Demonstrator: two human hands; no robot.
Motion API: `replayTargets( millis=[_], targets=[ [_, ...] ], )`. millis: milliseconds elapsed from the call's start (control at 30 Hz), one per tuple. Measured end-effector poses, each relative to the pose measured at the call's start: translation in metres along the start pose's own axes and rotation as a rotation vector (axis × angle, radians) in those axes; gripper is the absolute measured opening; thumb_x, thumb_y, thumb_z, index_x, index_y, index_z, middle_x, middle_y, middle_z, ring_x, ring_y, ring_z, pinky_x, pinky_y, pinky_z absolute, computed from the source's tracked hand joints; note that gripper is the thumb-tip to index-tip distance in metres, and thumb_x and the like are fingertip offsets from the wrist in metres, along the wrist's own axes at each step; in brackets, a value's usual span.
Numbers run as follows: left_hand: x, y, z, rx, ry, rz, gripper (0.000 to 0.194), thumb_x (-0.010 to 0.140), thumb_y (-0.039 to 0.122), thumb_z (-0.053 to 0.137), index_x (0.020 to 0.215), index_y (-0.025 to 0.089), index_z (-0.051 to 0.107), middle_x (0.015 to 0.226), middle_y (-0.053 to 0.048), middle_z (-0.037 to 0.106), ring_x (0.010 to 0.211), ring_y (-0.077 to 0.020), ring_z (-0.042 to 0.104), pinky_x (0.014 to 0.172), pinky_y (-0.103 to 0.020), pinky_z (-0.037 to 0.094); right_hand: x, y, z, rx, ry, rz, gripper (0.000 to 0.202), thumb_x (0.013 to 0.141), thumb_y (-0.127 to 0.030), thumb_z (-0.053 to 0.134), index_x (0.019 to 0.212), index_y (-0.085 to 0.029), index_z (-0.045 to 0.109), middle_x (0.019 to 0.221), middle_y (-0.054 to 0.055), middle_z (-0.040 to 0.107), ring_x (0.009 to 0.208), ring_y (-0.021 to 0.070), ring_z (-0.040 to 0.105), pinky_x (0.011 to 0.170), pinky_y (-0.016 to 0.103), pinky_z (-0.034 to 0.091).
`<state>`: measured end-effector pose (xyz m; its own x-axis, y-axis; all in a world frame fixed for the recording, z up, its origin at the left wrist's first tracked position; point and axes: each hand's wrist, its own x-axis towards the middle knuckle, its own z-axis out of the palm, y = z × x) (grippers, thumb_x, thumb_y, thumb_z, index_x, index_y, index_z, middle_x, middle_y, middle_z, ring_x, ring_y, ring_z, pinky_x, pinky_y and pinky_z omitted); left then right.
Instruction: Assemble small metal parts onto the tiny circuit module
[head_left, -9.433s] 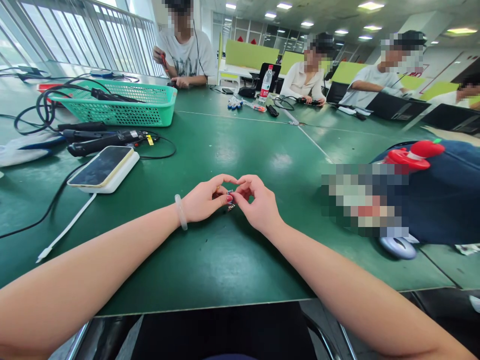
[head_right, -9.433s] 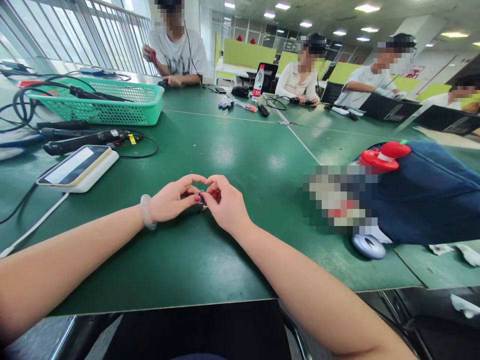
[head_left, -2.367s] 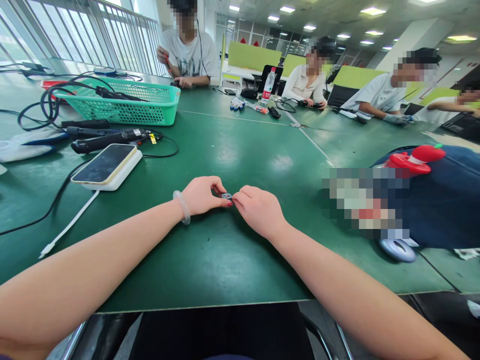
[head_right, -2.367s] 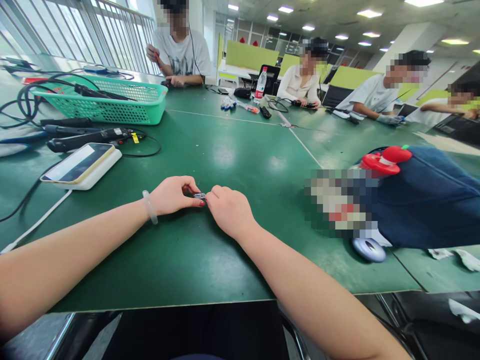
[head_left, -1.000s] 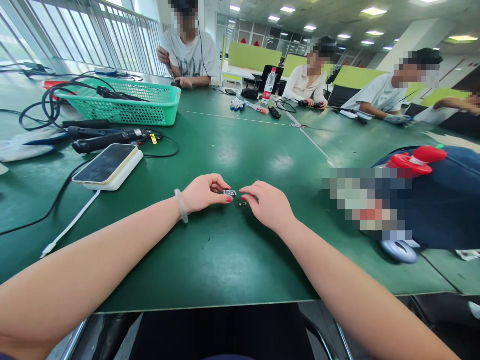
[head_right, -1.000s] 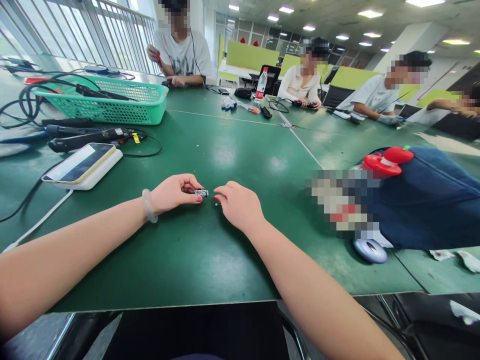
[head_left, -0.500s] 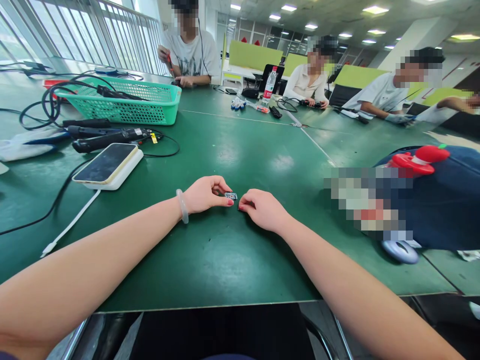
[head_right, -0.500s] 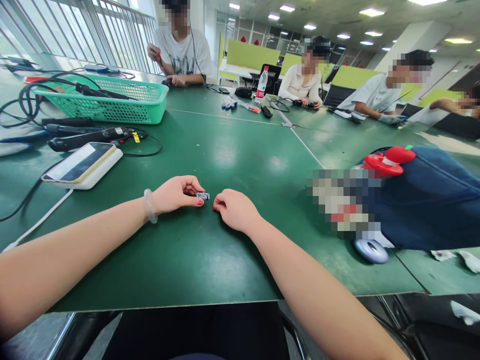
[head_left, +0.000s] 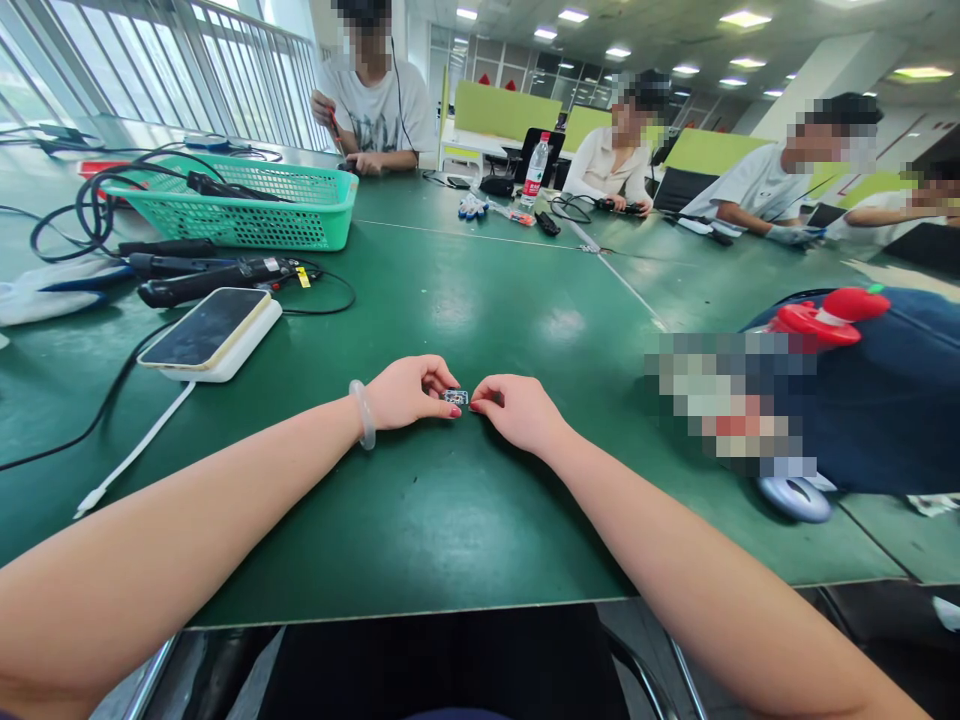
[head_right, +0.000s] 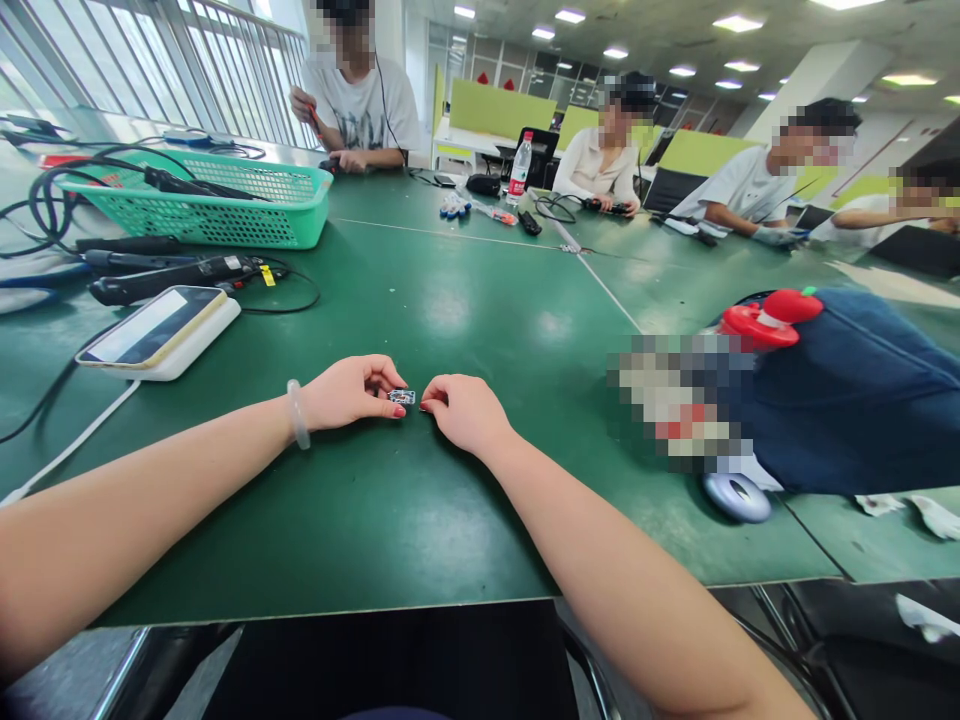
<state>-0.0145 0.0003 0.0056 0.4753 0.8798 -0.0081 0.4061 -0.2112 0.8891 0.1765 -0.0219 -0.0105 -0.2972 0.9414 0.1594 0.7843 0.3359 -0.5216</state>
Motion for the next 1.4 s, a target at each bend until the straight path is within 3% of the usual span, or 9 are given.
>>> replayTargets(
  millis=[267, 600, 833, 1033, 1400],
  targets=[
    [0.000, -0.002, 0.000, 0.001, 0.004, 0.002, 0.029, 0.056, 0.025, 0.075, 0.077, 0.015, 0.057, 0.068, 0.000, 0.062, 0.058, -0.0092, 0.053, 0.054, -0.023, 0.044, 0.002, -0.001, -0.003, -0.084, 0.012, -0.014, 0.014, 0.083, -0.023, 0.056, 0.076, -0.023, 0.069, 0.079, -0.001, 0.066, 0.072, 0.0116, 0.057, 0.066, 0.024, 0.042],
    [0.000, -0.004, 0.002, 0.040, 0.019, -0.010, 0.026, 0.058, 0.022, 0.072, 0.079, 0.016, 0.057, 0.069, 0.001, 0.061, 0.058, -0.0100, 0.053, 0.055, -0.024, 0.044, -0.005, -0.002, -0.005, -0.361, -0.017, -0.088, 0.017, 0.084, -0.016, 0.051, 0.077, -0.023, 0.066, 0.083, 0.000, 0.063, 0.072, 0.0129, 0.058, 0.060, 0.025, 0.038],
    [-0.002, 0.000, 0.003, 0.132, 0.034, -0.032, 0.031, 0.055, 0.031, 0.075, 0.076, 0.017, 0.057, 0.064, 0.002, 0.060, 0.058, -0.0120, 0.054, 0.055, -0.025, 0.042, -0.009, -0.013, -0.009, -0.266, 0.165, -0.110, 0.017, 0.088, -0.019, 0.048, 0.082, -0.021, 0.063, 0.088, 0.000, 0.062, 0.078, 0.0117, 0.056, 0.064, 0.023, 0.039],
    [-0.003, 0.000, 0.003, 0.180, 0.012, -0.013, 0.030, 0.056, 0.035, 0.075, 0.075, 0.017, 0.059, 0.064, 0.002, 0.058, 0.059, -0.0119, 0.053, 0.056, -0.025, 0.041, -0.012, -0.019, 0.003, -0.286, 0.131, -0.203, 0.019, 0.090, -0.020, 0.045, 0.086, -0.021, 0.063, 0.090, 0.001, 0.062, 0.076, 0.0114, 0.057, 0.063, 0.023, 0.038],
    [-0.003, -0.002, 0.003, 0.190, 0.000, 0.005, 0.030, 0.058, 0.034, 0.075, 0.076, 0.016, 0.059, 0.065, 0.002, 0.058, 0.061, -0.0120, 0.053, 0.057, -0.025, 0.042, -0.010, -0.016, 0.007, -0.334, 0.132, -0.234, 0.022, 0.091, -0.023, 0.042, 0.087, -0.021, 0.064, 0.091, 0.002, 0.062, 0.077, 0.0119, 0.057, 0.063, 0.024, 0.039]
  ],
)
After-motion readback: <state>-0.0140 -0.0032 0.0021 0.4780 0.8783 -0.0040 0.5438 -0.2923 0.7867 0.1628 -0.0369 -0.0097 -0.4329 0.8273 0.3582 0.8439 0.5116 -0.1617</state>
